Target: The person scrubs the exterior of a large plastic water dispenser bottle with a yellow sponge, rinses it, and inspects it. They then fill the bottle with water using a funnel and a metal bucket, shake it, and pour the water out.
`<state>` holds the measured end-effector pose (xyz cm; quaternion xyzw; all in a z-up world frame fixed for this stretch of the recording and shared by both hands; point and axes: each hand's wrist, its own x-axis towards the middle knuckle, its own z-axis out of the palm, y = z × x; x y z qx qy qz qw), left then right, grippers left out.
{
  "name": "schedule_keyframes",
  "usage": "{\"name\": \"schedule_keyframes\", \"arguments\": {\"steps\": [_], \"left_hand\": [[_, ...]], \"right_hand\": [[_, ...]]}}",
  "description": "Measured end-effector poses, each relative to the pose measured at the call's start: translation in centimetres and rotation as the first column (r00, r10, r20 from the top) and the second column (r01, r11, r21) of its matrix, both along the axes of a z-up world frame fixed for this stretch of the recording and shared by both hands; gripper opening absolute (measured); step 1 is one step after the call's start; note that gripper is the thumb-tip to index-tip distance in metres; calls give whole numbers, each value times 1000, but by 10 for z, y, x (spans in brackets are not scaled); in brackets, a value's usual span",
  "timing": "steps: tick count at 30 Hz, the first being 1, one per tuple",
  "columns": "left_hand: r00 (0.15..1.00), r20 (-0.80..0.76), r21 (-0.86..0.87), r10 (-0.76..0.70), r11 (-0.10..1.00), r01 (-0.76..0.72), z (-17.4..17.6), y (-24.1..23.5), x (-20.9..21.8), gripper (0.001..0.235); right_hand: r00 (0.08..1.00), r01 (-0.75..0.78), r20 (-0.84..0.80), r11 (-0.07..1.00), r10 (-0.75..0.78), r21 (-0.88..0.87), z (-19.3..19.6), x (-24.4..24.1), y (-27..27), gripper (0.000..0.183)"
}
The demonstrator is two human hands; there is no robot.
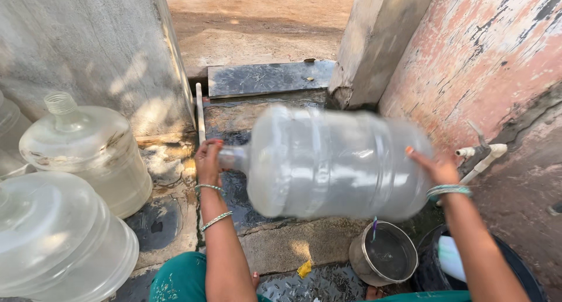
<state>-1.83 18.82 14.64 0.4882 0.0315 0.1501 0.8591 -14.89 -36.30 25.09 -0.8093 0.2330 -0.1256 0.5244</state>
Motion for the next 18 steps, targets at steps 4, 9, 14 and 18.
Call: {"name": "schedule_keyframes", "arguments": {"steps": [4,9,14,18], "left_hand": [[982,184,-369,-34,924,101,-25,-33,-3,24],[983,88,-412,-159,893,181,-63,-68,23,30],[982,1,-291,-191,939,183,-84,-53,46,38],[893,-414,251,-178,920,300,-62,-30,46,50]], "right_hand": [[824,-11,445,795,351,-606,138,-65,53,108],[704,212,379,331,601,-919,211,-120,119,128],[799,13,477,783,366,-621,135,-93,72,99],[974,55,223,998,-45,-37,13,-53,4,66]]}}
